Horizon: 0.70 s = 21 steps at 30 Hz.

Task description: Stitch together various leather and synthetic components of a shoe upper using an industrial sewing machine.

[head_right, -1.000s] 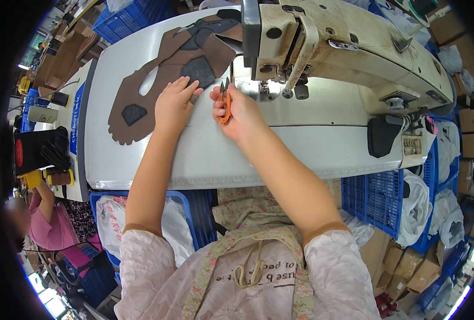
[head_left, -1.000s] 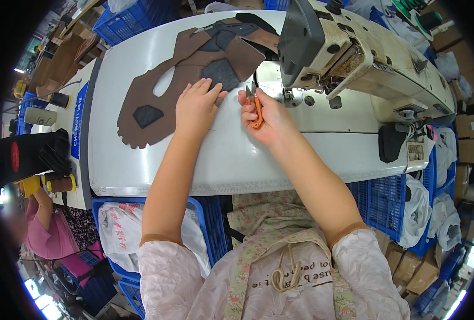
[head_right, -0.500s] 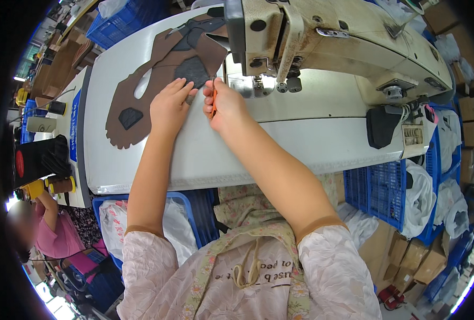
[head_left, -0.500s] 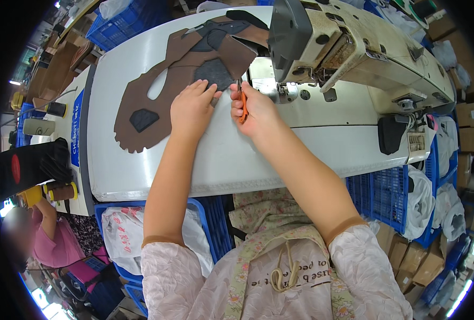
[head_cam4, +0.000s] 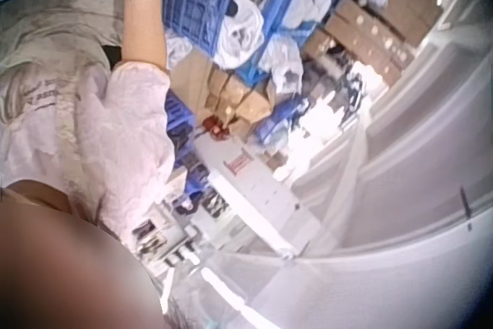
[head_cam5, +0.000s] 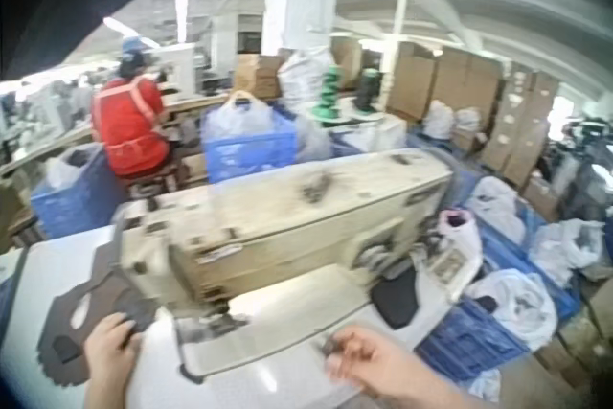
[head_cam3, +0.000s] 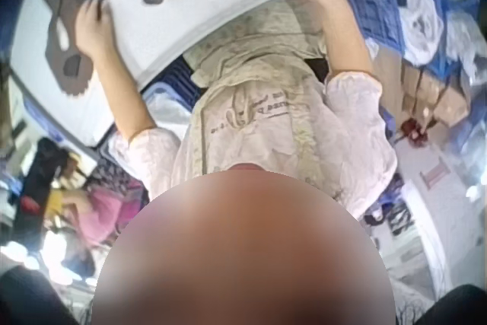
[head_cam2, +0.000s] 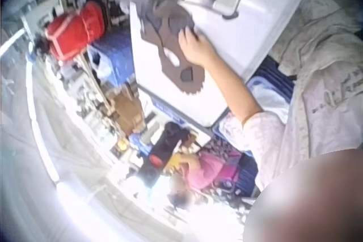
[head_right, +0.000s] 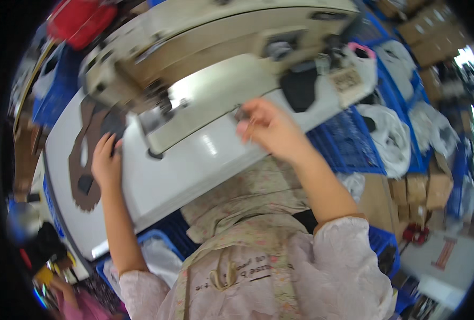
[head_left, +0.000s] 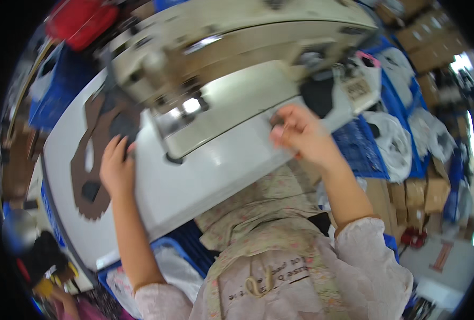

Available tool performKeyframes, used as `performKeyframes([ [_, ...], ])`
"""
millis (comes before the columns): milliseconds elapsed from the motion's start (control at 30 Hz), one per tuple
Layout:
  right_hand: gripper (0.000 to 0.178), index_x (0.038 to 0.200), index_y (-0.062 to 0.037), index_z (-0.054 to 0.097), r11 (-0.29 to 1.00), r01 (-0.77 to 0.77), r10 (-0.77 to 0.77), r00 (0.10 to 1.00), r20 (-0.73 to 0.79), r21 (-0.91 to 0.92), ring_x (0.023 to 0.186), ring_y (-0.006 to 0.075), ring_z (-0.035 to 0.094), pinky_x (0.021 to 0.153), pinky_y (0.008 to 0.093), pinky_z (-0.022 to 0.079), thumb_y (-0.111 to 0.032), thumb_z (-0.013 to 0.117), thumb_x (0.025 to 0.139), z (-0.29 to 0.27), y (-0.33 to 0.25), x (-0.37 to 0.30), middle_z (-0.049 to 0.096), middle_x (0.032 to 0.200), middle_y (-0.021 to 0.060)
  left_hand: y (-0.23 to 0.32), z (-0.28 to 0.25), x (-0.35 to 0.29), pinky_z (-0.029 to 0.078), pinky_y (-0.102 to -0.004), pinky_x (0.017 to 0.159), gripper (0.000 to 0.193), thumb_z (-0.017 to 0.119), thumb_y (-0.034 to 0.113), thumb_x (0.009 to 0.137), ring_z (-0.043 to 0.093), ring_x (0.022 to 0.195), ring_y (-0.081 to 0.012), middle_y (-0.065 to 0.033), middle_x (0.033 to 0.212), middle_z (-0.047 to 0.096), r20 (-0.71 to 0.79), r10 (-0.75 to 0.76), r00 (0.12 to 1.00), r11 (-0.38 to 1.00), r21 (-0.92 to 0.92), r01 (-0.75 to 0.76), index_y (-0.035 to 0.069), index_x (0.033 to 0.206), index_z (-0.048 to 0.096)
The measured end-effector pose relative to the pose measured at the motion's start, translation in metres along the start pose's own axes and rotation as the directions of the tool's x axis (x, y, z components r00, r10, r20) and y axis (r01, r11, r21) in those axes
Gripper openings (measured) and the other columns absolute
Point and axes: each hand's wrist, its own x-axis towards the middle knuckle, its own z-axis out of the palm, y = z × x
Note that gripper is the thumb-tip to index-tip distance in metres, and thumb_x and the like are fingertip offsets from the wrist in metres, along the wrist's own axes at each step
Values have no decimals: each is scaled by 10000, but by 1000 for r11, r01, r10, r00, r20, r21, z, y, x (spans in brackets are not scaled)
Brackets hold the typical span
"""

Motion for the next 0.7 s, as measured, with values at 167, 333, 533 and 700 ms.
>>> performKeyframes([
  [167,191,1005,-66,707,582,209,-615,746,-257,-785,1024,227,624,925,349,467,-29,655,825,-178,34,37,706,1027,79,-1,5,4,475,-352,939,324,669,284,884,600,1128,-278,-92,1230,639,49,-12,999,997,74,8,76,1132,682],
  [333,234,953,-81,731,516,159,-641,723,-256,-842,1110,286,603,1026,395,423,8,619,768,-243,109,63,701,1064,87,-8,8,3,468,-362,953,336,660,290,893,599,1133,-291,-115,1240,632,51,-3,999,996,93,-1,65,1143,673],
  [533,230,921,-66,728,843,298,-521,657,-545,-447,958,297,655,857,386,513,-7,553,784,-255,132,62,701,1003,123,-5,8,5,468,-374,954,333,656,266,897,602,1124,-307,-127,1231,635,68,16,998,994,109,-23,39,1140,664],
  [700,276,1077,-99,702,691,-65,-636,419,-648,-720,977,301,652,877,371,505,-215,606,846,-325,74,153,679,1069,145,-1,7,5,468,-374,951,326,659,249,895,605,1107,-321,-148,1212,638,82,-10,997,991,131,-1,25,1132,659],
])
